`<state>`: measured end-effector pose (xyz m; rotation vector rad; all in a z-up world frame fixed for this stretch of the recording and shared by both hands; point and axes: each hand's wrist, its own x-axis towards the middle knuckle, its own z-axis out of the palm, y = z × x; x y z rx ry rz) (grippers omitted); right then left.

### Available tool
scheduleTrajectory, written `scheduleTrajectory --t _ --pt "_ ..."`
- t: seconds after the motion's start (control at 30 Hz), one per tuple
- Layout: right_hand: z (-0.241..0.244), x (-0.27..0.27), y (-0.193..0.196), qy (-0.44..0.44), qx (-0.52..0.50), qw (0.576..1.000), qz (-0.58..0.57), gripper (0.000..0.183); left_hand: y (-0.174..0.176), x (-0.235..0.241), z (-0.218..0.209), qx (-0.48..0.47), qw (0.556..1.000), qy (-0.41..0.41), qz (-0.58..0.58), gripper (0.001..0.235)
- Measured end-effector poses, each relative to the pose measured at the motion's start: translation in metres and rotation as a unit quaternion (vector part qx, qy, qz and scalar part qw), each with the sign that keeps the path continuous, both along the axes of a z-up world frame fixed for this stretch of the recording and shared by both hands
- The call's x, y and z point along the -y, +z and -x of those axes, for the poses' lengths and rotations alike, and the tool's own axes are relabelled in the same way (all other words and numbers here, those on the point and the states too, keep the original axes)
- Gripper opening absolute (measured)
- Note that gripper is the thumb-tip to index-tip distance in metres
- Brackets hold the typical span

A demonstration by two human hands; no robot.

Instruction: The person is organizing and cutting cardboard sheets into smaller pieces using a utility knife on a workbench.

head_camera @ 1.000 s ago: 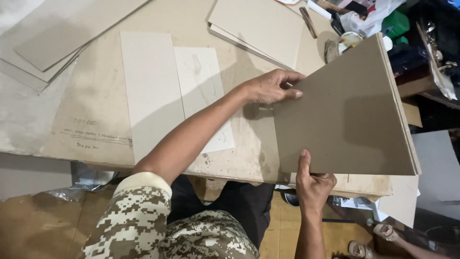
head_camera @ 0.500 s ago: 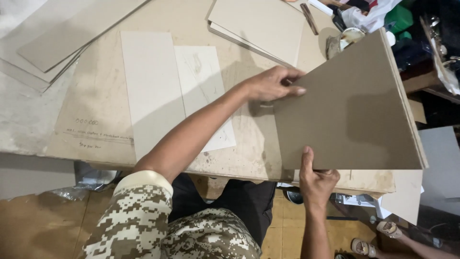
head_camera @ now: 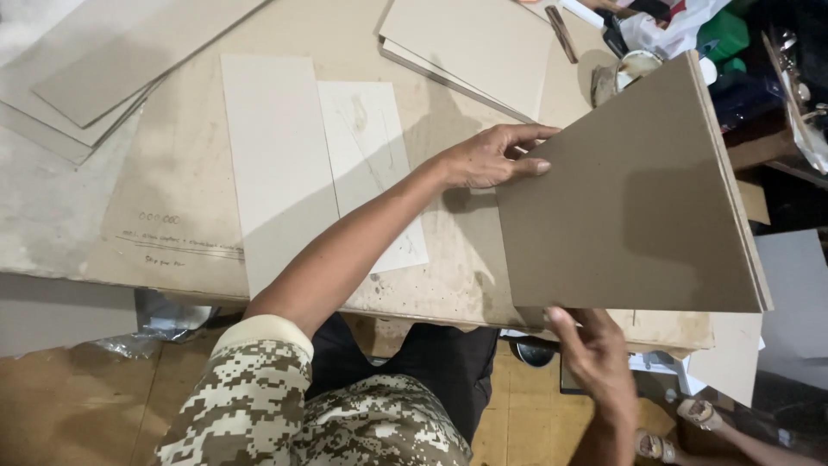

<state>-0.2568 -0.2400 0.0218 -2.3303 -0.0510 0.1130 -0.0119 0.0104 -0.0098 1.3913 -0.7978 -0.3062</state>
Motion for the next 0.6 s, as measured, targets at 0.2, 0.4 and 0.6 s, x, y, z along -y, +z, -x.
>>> scheduleTrajectory --t 0.2,0.4,0.6 --pt "-0.004 0.028 0.015 0.046 0.075 0.991 0.103 0.025 0.002 0.008 0.000 -0.015 0.999 0.002 -0.048 0.068" --pt "-0.016 0.050 -0.011 0.098 0.126 0.985 0.066 0.027 0.001 0.006 0.003 -0.056 0.997 0.018 -0.048 0.070" --pt "-0.005 0.022 0.005 0.087 0.161 0.980 0.080 0.017 -0.007 0.010 0.000 -0.049 0.998 -0.016 0.034 0.069"
